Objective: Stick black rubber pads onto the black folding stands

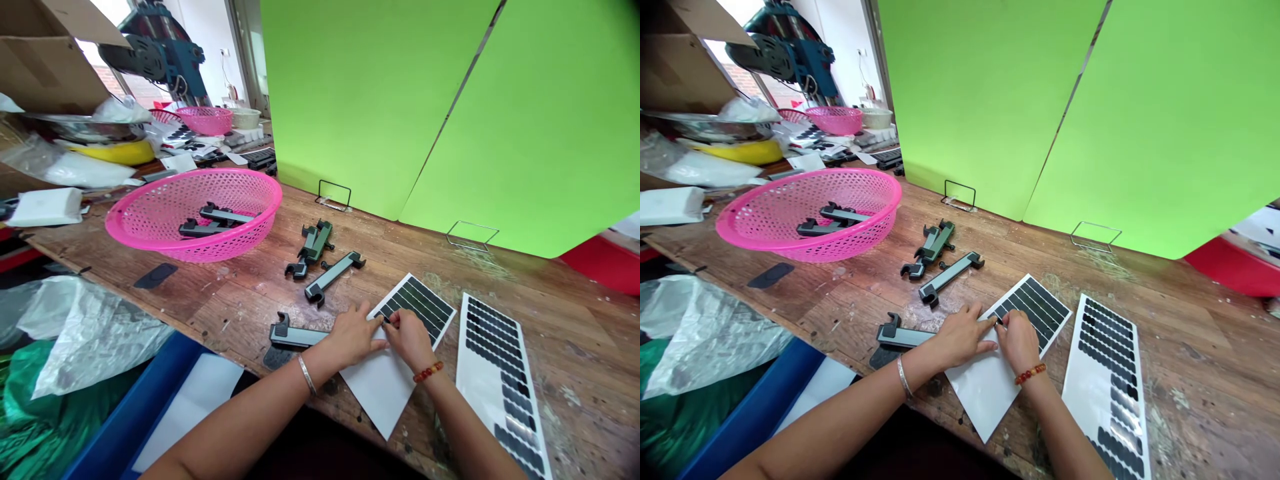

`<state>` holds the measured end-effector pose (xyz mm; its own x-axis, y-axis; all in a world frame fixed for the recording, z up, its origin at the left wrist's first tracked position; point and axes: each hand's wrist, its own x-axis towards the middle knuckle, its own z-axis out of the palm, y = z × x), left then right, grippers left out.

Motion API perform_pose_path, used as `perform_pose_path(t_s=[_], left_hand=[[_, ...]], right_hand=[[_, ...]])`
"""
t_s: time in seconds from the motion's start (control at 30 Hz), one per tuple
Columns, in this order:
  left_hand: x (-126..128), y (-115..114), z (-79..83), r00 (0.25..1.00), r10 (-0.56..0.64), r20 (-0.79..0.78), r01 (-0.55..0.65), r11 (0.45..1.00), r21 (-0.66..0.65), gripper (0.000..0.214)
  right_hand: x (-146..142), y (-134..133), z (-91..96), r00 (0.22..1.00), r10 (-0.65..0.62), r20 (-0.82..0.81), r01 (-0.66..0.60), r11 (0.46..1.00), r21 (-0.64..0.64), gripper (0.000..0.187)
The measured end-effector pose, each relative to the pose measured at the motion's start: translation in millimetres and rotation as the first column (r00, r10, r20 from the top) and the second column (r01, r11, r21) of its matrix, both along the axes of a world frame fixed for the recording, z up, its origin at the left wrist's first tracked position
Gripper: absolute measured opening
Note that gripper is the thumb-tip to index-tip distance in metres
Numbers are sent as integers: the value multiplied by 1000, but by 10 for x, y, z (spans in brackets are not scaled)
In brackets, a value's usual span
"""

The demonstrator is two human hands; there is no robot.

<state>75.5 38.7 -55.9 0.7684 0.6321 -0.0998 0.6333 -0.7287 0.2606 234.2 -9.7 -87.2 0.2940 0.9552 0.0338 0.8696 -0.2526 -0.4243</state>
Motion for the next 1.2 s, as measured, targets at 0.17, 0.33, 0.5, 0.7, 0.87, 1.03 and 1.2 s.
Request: perform_pose_path(t_s=[0.17,0.33,0.5,0.7,0.87,1.03,1.2], left_hand=[[-17,-8,8,1000,4,5,-4,1000,-17,55],[25,-20,9,1000,22,7,-22,999,-46,57],[-328,116,255,998,-14,66,21,994,-106,64],[-1370,303,501,976,202,-80,-203,979,-4,64],[-1783,297,348,971,238,-34,-240,954,-178,46],[-1913,250,469,920,287,268,-149,886,-438,41],[-1829,125,780,624,397,673,103,812,-575,51]], right_hand=[[0,-90,29,996,78,-38,-76,996,47,12],[-42,-204,219,965,190,-183,-150,966,212,16],[77,-240,382,889,90,-449,-8,983,182,21],[224,-245,325,709,6,-705,126,983,135,26],[82,-197,321,665,-3,-747,139,983,120,27],[-23,-167,415,688,-16,-725,70,997,44,23],[-96,-132,560,516,-33,-856,42,999,-13,24]])
